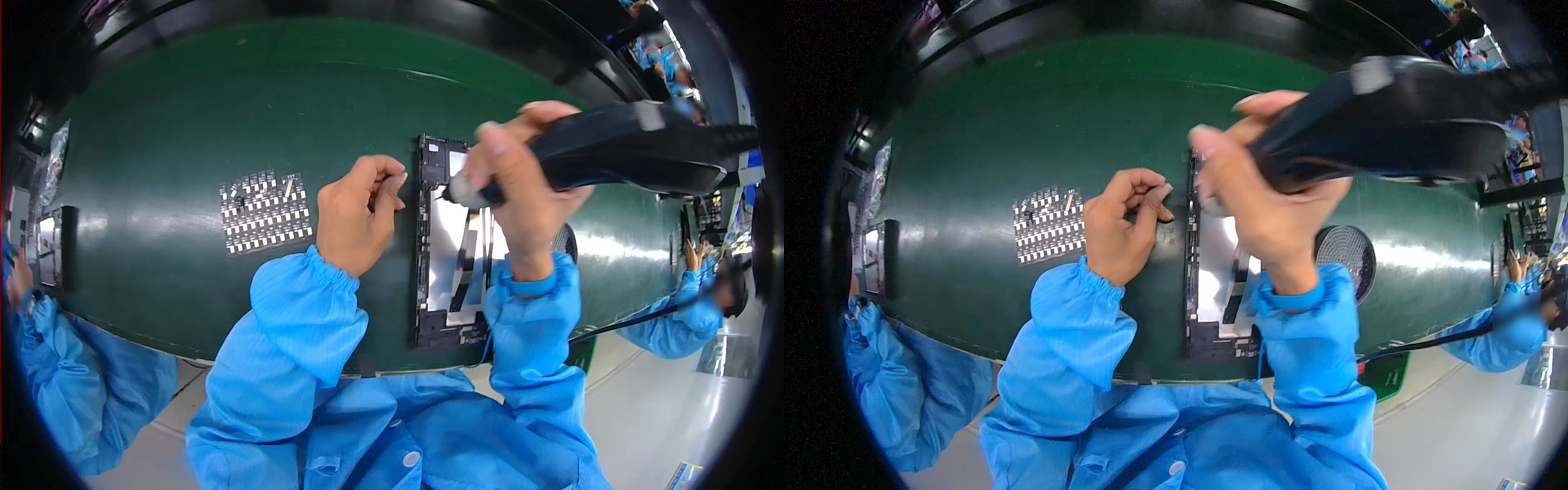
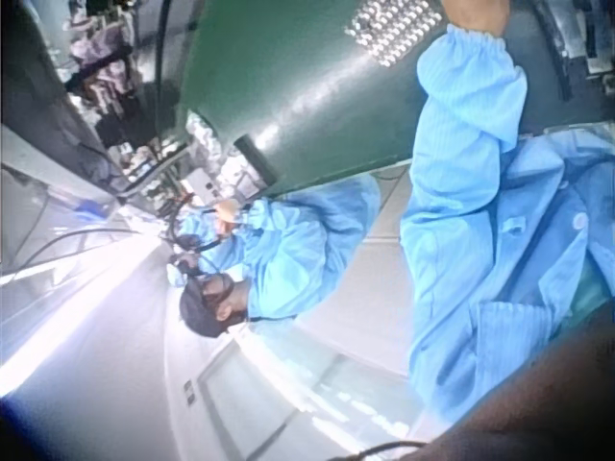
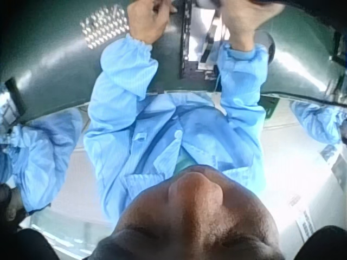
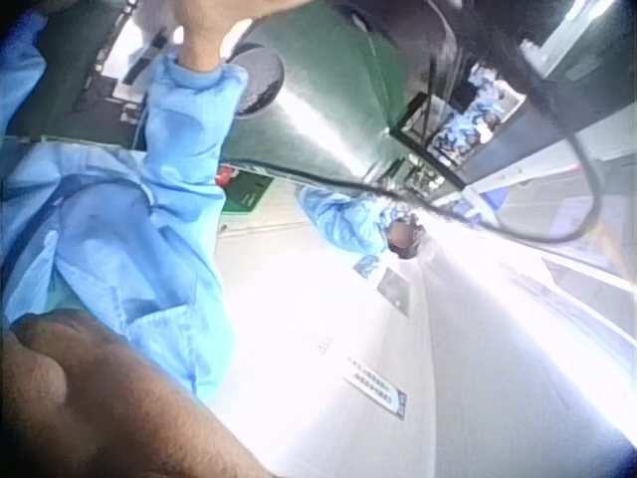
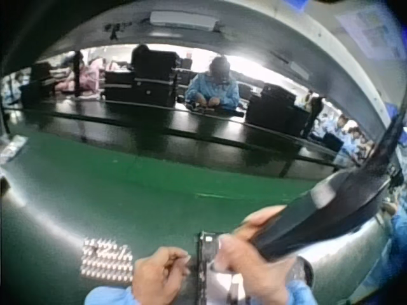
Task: Screwing small components into electronic device frames using an electric screwdriver on an assembly line.
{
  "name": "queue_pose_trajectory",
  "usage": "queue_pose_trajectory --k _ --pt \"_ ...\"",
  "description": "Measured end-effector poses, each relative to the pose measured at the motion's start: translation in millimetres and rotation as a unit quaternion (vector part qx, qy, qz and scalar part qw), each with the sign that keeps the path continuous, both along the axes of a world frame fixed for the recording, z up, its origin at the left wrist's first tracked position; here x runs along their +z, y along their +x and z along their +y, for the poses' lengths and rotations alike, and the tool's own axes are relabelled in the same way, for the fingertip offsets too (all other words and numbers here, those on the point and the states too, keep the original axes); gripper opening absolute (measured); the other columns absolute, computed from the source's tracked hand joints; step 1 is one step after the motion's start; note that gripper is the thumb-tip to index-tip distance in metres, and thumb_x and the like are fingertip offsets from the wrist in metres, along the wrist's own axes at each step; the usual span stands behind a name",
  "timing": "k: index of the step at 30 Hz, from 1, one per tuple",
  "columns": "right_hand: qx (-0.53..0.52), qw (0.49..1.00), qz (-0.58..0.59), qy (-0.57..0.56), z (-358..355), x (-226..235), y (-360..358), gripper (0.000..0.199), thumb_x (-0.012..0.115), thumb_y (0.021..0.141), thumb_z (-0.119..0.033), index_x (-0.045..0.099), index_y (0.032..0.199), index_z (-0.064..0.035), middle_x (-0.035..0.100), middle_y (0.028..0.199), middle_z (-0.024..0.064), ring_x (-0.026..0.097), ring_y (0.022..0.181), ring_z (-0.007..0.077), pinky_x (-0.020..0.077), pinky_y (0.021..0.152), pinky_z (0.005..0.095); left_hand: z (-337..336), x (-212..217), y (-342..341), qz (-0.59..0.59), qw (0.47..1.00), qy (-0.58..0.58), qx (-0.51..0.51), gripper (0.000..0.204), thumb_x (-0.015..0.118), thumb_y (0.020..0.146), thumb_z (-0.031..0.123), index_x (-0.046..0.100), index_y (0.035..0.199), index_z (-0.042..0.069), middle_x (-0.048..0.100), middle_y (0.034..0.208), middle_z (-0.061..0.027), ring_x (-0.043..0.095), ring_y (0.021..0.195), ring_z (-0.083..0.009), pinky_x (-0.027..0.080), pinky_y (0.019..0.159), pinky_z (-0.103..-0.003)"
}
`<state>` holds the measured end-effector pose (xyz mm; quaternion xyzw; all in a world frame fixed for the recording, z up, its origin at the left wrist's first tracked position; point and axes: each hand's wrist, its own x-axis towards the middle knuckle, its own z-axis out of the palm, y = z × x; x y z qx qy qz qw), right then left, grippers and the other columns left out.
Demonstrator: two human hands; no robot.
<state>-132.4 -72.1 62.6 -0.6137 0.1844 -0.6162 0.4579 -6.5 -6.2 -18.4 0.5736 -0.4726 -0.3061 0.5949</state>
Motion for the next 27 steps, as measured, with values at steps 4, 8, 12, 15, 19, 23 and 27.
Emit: queue_pose_trajectory --k 4,8,12,15,19,23,27 --pt "-0.067 0.993 0.006 -0.092 -12 11 -39 0.03 0.067 0.078 0.008 0.053 0.104 0.0011 0.061 0.062 0.0064 0.058 0.05 0.0118 0.0463 0.05 0.0225 -5 -2 6 -0.044 0.999 -0.024 0.01 0.014 0.055 0.079 -0.011 0.062 0.088 -0.002 0.067 0.088 -0.0157 0.068 0.073 -0.0191 0.052 0.056 -0.029" --pt "-0.174 0.983 0.03 -0.059 -15 4 -75 0.027 0.07 0.077 0.004 0.056 0.1 0.0013 0.062 0.064 0.0069 0.059 0.052 0.0125 0.0471 0.053 0.0244 -7 0 13 -0.156 0.983 -0.096 0.013 0.022 0.052 0.079 -0.012 0.066 0.093 -0.001 0.067 0.098 -0.0183 0.069 0.077 -0.0222 0.056 0.066 -0.028" --pt "-0.248 0.968 0.021 -0.041 -16 -5 -110 0.027 0.071 0.076 0.003 0.057 0.099 0.0017 0.063 0.063 0.0064 0.059 0.051 0.0127 0.0466 0.053 0.0249 15 22 -12 -0.274 0.957 -0.095 0.004 0.019 0.06 0.082 -0.005 0.066 0.1 -0.001 0.066 0.105 -0.0172 0.065 0.097 -0.028 0.052 0.085 -0.033" --pt "-0.248 0.968 -0.001 -0.036 -15 -4 -121 0.029 0.072 0.076 0.004 0.056 0.1 0.0025 0.062 0.064 0.0056 0.058 0.051 0.0118 0.0443 0.051 0.023 53 43 -50 -0.366 0.89 -0.068 -0.263 0.051 0.08 0.067 0.02 0.06 0.11 0.0 0.062 0.113 -0.0167 0.058 0.11 -0.0331 0.044 0.095 -0.047" --pt "-0.235 0.972 -0.014 -0.02 -5 -1 -119 0.03 0.071 0.074 0.008 0.056 0.1 0.0031 0.06 0.063 0.0043 0.056 0.051 0.0096 0.0429 0.049 0.0212 81 15 -74 -0.448 0.837 -0.139 -0.282 0.048 0.079 0.066 0.022 0.062 0.105 -0.001 0.061 0.117 -0.0154 0.053 0.12 -0.0297 0.042 0.098 -0.047" --pt "-0.212 0.976 -0.03 0.037 3 -4 -116 0.031 0.071 0.073 0.01 0.056 0.1 0.0031 0.059 0.063 0.0016 0.054 0.054 0.0062 0.0411 0.049 0.0201 11 13 -52 -0.481 0.831 -0.117 -0.254 0.043 0.078 0.068 0.016 0.062 0.104 -0.002 0.062 0.109 -0.0164 0.058 0.11 -0.0331 0.047 0.092 -0.048" --pt "-0.183 0.979 -0.035 0.077 4 -17 -109 0.027 0.074 0.072 0.006 0.06 0.095 0.0006 0.055 0.062 -0.0042 0.048 0.054 0.0024 0.0365 0.049 0.0188 -110 17 -9 -0.557 0.81 -0.113 -0.143 0.031 0.07 0.076 0.016 0.06 0.101 0.001 0.062 0.105 -0.0183 0.059 0.095 -0.0391 0.048 0.086 -0.044"
